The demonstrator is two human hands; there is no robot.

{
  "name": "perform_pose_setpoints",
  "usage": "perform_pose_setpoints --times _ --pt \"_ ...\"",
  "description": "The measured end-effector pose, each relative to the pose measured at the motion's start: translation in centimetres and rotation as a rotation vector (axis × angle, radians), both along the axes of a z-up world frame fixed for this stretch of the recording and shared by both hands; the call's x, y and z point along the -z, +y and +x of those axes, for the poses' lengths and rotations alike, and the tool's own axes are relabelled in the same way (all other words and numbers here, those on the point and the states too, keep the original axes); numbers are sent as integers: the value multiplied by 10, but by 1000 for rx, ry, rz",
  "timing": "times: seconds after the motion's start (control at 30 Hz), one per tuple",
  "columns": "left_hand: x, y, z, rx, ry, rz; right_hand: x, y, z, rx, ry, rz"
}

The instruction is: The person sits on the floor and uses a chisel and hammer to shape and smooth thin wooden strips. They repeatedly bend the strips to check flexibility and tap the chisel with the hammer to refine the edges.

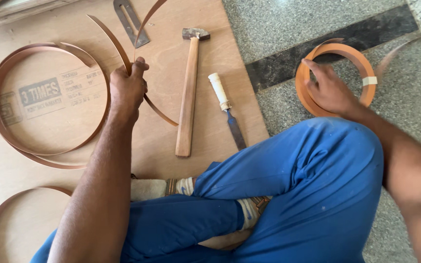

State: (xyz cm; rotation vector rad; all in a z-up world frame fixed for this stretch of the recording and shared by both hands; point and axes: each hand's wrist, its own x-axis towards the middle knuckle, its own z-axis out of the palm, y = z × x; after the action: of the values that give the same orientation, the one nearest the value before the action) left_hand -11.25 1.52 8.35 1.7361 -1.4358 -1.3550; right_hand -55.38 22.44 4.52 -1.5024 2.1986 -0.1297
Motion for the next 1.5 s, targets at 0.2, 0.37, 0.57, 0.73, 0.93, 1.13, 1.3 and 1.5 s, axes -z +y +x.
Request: perform_pose_setpoints --times 0.2,0.37,0.57,0.73,0.93,1.13,1.3,1.5 --pt "5 -2 -3 -9 -1 21 16 -21 -76 -308 554 -58" --pt "11 -7 -2 -14 -4 28 32 -23 -98 -145 339 151" --pt "13 -6 -9 29 -74 22 58 -17 -92 -31 87 -251" --pt "7 -6 -3 26 -68 -20 26 -37 -71 92 14 -421" --pt "-5 -4 -8 81 72 81 -76 -84 45 -187 -45 -190" --pt "-13 14 -18 318 302 208 -126 -85 186 -939 37 -505" --pt "-18 31 -20 305 511 256 -113 -86 253 -982 -162 -777" --pt "-22 23 -30 246 81 -18 -116 -92 238 -505 -814 -741"
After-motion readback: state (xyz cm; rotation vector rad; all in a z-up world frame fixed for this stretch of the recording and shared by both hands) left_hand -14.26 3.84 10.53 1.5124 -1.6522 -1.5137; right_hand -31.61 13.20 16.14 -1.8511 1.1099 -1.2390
